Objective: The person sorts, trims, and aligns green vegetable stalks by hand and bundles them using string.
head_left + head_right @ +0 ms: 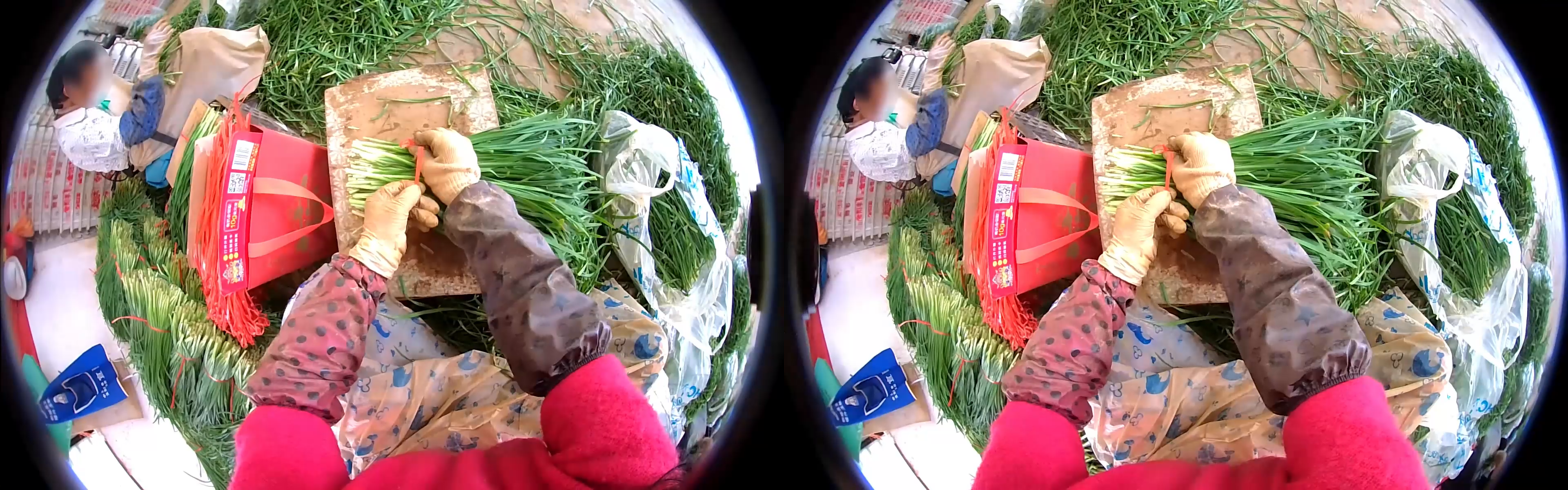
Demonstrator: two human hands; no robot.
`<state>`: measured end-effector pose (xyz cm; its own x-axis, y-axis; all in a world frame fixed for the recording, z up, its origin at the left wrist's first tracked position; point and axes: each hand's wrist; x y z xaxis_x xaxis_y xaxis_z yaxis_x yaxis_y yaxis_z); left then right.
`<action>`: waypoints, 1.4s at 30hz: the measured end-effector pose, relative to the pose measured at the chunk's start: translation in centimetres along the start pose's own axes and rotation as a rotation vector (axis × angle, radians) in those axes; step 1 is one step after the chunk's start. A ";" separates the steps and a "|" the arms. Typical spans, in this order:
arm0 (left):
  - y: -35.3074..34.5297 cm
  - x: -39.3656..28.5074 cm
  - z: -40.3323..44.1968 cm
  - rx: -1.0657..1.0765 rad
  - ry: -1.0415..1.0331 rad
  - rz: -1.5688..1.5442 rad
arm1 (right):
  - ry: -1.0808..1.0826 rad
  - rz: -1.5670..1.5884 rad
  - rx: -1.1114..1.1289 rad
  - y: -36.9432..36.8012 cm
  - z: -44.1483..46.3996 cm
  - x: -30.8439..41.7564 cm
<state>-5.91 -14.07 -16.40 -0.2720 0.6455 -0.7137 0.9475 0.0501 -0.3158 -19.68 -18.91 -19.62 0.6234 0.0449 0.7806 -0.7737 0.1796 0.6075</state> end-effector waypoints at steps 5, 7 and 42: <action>-0.9 0.3 -0.2 -0.109 -0.030 0.005 | -0.019 0.098 -0.046 0.0 0.0 -0.3; -1.2 0.2 -0.2 -0.173 -0.021 -0.015 | -0.030 0.094 -0.071 0.0 -0.3 -0.1; -0.3 -4.1 1.0 -0.600 -0.907 1.098 | -0.154 0.220 0.153 1.3 -0.6 -0.2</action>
<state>-5.23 -17.48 -14.03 0.7834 -0.0845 -0.6158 0.6082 0.3087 0.7313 -20.74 -18.04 -19.06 0.4239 -0.0852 0.9017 -0.9034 0.0320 0.4277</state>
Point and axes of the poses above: each hand's wrist, its own z-axis towards the middle knuckle, its own y-axis out of the back of the hand, x = y × z, and after that the axes turned 4 degrees about -x, right-handed
